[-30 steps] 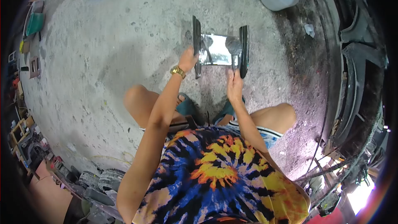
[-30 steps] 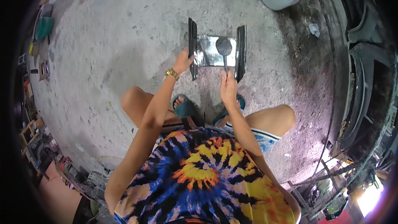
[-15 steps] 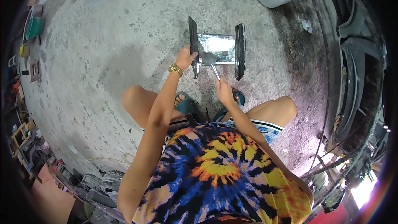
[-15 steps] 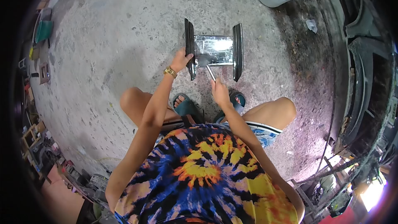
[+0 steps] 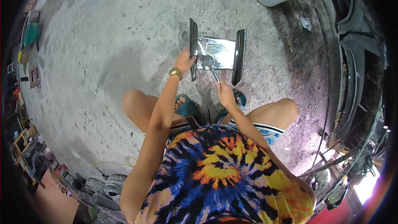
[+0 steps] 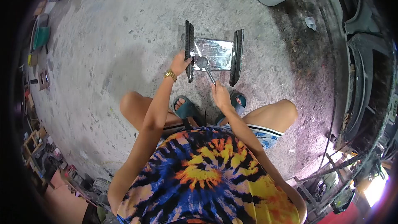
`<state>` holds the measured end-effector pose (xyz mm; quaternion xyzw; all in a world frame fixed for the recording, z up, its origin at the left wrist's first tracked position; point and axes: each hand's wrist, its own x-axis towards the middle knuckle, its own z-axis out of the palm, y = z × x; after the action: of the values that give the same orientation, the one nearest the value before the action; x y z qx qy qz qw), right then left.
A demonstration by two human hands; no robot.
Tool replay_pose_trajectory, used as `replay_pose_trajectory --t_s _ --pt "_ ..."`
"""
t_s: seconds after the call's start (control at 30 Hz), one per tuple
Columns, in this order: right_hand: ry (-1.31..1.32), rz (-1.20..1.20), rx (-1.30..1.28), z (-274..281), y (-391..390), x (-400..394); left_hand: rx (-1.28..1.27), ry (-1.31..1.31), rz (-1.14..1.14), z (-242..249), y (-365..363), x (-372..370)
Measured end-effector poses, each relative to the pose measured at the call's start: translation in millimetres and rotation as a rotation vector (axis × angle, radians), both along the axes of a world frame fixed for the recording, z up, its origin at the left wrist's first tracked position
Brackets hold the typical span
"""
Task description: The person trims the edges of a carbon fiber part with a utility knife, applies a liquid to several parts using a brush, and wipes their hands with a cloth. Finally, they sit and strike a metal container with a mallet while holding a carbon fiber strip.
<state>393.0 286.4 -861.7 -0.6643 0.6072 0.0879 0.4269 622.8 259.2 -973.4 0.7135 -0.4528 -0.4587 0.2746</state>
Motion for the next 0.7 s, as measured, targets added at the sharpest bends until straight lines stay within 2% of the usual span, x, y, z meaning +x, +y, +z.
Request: replay_pose_trajectory --t_s 0.1,0.17,0.23,0.3,0.37,0.4,0.43,0.47,0.5,0.53,0.57,0.6,0.67,0.7 --pt "-0.125 -0.105 -0.015 47 -10 16 -0.024 -0.001 -0.058 8 0 3" --pt "-0.174 -0.158 -0.065 59 -16 10 0.102 -0.036 -0.036 13 -2 6" --pt "-0.313 -0.299 0.054 62 -18 -7 0.183 -0.055 -0.027 27 -10 12" --pt "-0.290 -0.351 0.058 70 -24 -25 0.276 -0.091 -0.008 31 -9 17" --pt "-0.419 -0.556 0.071 92 -36 -39 0.155 -0.440 0.090 29 -8 18" --pt "-0.424 -0.567 0.067 103 -42 -49 0.354 -0.413 0.134 87 -33 18" --pt "-0.447 -0.684 0.082 112 -49 -58 0.342 -0.419 0.123 91 -43 16" --pt "-0.474 -0.804 0.095 119 -56 -65 0.048 -0.425 -0.073 93 -55 14" --pt "-0.480 -0.817 0.091 122 -62 -73 -0.235 -0.419 -0.267 94 -61 10" --pt "-0.531 -0.872 0.047 124 -70 -81 -0.367 -0.394 -0.433 92 -70 -14" --pt "-0.586 -0.924 0.005 123 -78 -86 -0.466 -0.493 -0.649 78 -87 -48" --pt "-0.632 -0.937 -0.033 121 -85 -89 -0.637 -0.332 -0.774 78 -101 -75" --pt "-0.681 -0.993 -0.062 122 -89 -84 -0.883 -0.473 -1.024 65 -125 -125" --pt "-0.719 -1.051 -0.100 122 -91 -80 -0.874 -0.483 -1.032 57 -138 -144"
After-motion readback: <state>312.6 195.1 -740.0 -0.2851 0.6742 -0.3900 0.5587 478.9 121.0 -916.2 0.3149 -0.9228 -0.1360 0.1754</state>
